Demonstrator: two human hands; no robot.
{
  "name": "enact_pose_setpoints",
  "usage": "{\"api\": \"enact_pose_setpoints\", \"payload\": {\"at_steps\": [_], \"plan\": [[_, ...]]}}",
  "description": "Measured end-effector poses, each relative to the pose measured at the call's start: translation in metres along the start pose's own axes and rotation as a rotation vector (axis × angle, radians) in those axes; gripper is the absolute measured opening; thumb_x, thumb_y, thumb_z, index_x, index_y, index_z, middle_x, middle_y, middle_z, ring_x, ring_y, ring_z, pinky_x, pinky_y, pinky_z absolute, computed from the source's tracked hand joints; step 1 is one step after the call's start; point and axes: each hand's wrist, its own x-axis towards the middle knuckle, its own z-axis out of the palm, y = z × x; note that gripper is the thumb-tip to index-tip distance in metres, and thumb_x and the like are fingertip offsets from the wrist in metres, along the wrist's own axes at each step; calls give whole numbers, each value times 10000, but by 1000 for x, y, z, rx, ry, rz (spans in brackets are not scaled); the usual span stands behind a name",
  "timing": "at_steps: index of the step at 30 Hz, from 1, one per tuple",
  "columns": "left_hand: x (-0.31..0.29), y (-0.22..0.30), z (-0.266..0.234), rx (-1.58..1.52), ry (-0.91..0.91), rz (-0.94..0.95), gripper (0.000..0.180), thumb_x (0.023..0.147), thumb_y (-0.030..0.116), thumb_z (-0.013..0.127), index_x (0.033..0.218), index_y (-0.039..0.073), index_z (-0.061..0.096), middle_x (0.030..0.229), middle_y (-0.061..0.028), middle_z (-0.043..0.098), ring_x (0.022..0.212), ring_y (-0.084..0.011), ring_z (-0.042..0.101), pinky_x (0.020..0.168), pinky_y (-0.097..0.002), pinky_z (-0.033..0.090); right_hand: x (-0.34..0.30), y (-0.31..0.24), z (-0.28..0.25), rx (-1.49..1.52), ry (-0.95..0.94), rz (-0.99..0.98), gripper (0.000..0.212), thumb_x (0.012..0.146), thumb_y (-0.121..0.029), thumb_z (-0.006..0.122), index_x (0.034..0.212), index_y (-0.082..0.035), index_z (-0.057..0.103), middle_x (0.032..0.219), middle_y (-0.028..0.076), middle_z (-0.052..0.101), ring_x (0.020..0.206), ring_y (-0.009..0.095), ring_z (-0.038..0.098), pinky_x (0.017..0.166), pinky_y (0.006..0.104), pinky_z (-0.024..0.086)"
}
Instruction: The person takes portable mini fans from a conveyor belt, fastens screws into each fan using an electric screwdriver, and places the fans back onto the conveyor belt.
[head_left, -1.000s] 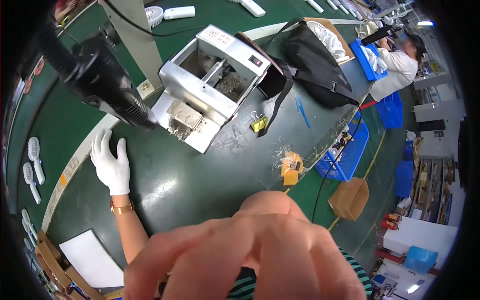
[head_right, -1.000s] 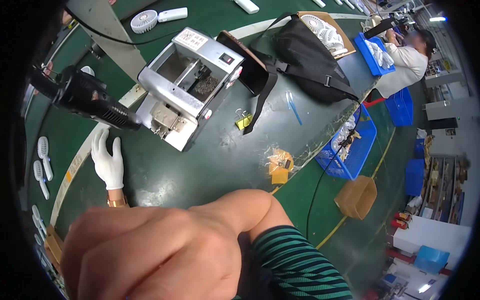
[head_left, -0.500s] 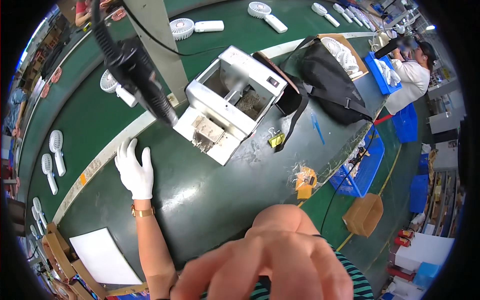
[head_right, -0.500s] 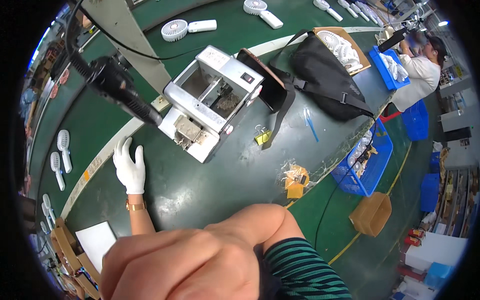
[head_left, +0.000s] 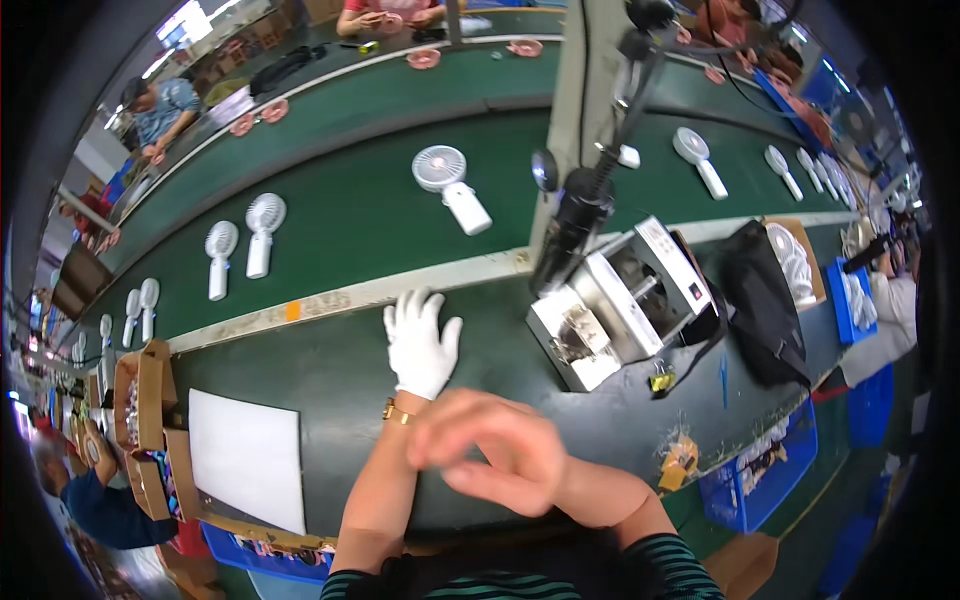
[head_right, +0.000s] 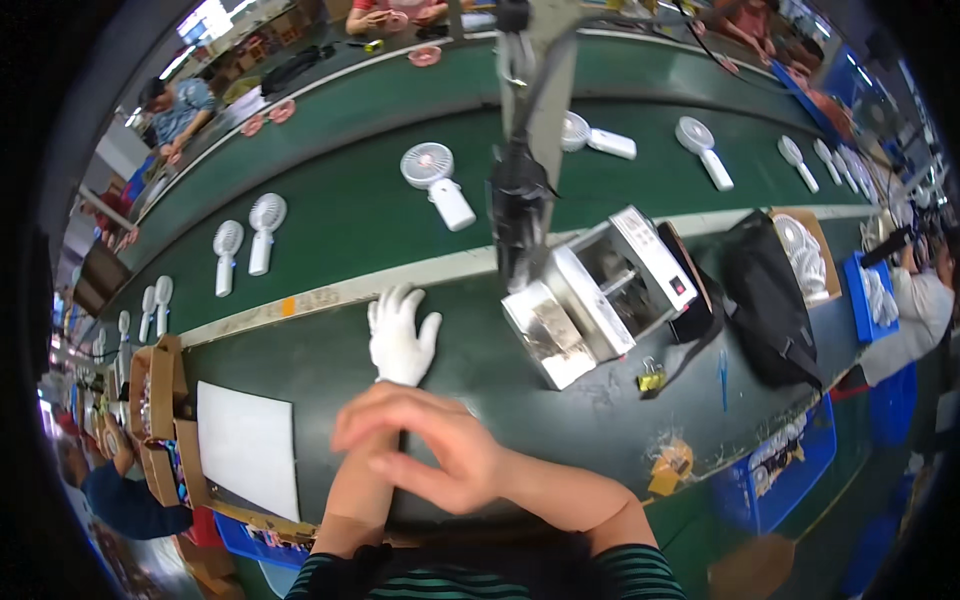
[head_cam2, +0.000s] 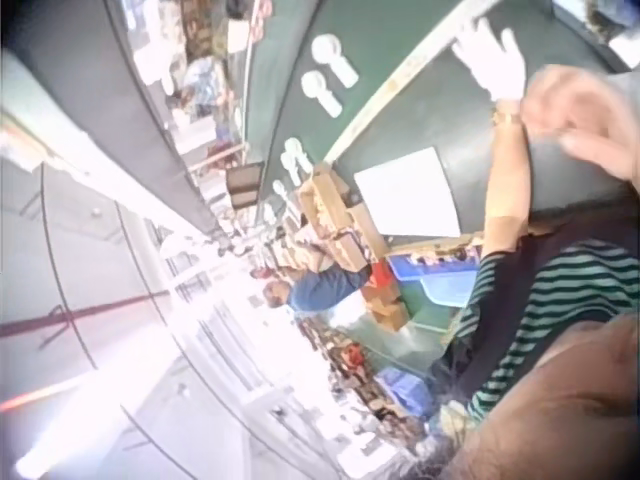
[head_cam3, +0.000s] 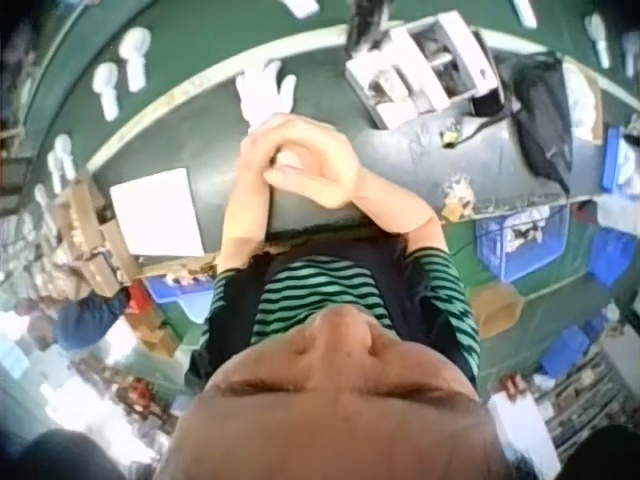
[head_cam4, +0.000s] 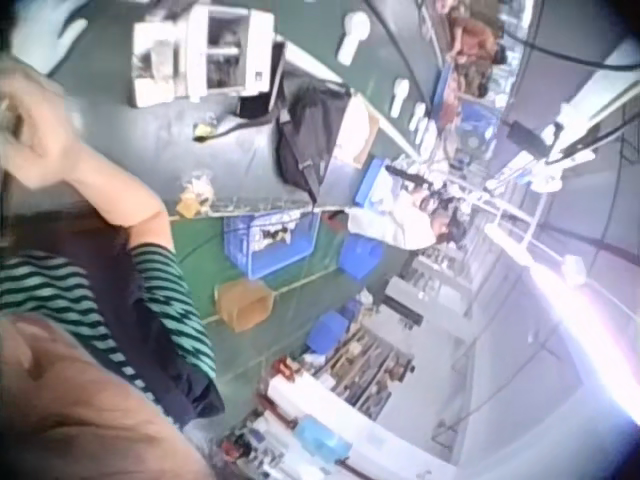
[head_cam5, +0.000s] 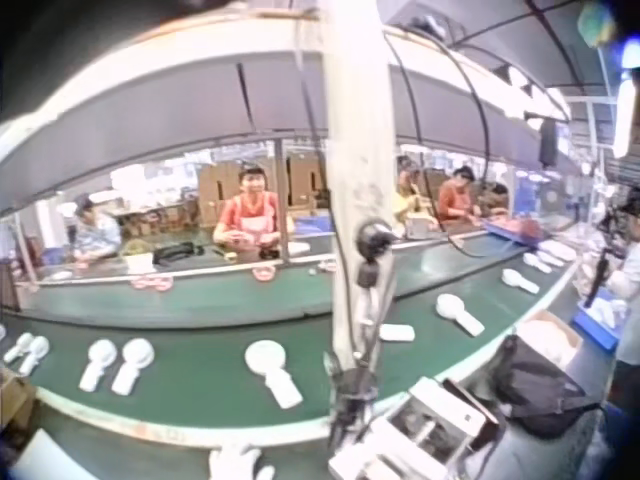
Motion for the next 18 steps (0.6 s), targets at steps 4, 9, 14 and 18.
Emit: {"api": "enact_pose_setpoints", "payload": {"at_steps": [4, 9, 14, 18], "plan": [[-1, 2, -1, -46, -50, -19, 386, 767, 266, 622, 1086, 64, 543, 1205, -140, 486, 1166, -351, 401, 1001, -510, 264, -1, 84, -12, -354, 115, 185, 186, 825, 0, 559, 1006, 16, 518, 947, 87, 576, 877, 154, 574, 798, 282, 458], [-5, -12, 8, 11, -43, 33, 398, 793, 351, 539, 1108, 108, 548, 1200, -121, 492, 1185, -320, 396, 1027, -496, 231, -19, 150, -43, -256, 468, 273, 196, 846, 25, 529, 1031, -6, 474, 849, 34, 544, 720, 86, 555, 612, 221, 481], [-2, -7, -4, -28, -117, 25, 419, 753, 263, 480, 1140, 114, 534, 1215, -103, 474, 1190, -297, 389, 1034, -478, 233, -16, 146, -53, -233, 443, 342, 136, 861, 7, 512, 988, -18, 471, 760, 28, 544, 624, 80, 527, 554, 205, 454], [-1, -7, -6, -39, -80, 46, 424, 707, 248, 535, 1094, 74, 543, 1183, -124, 478, 1166, -308, 404, 1009, -479, 262, -16, 147, -55, -195, 429, 348, 131, 861, -4, 521, 980, -22, 470, 735, 34, 543, 604, 87, 524, 529, 211, 446]]}}
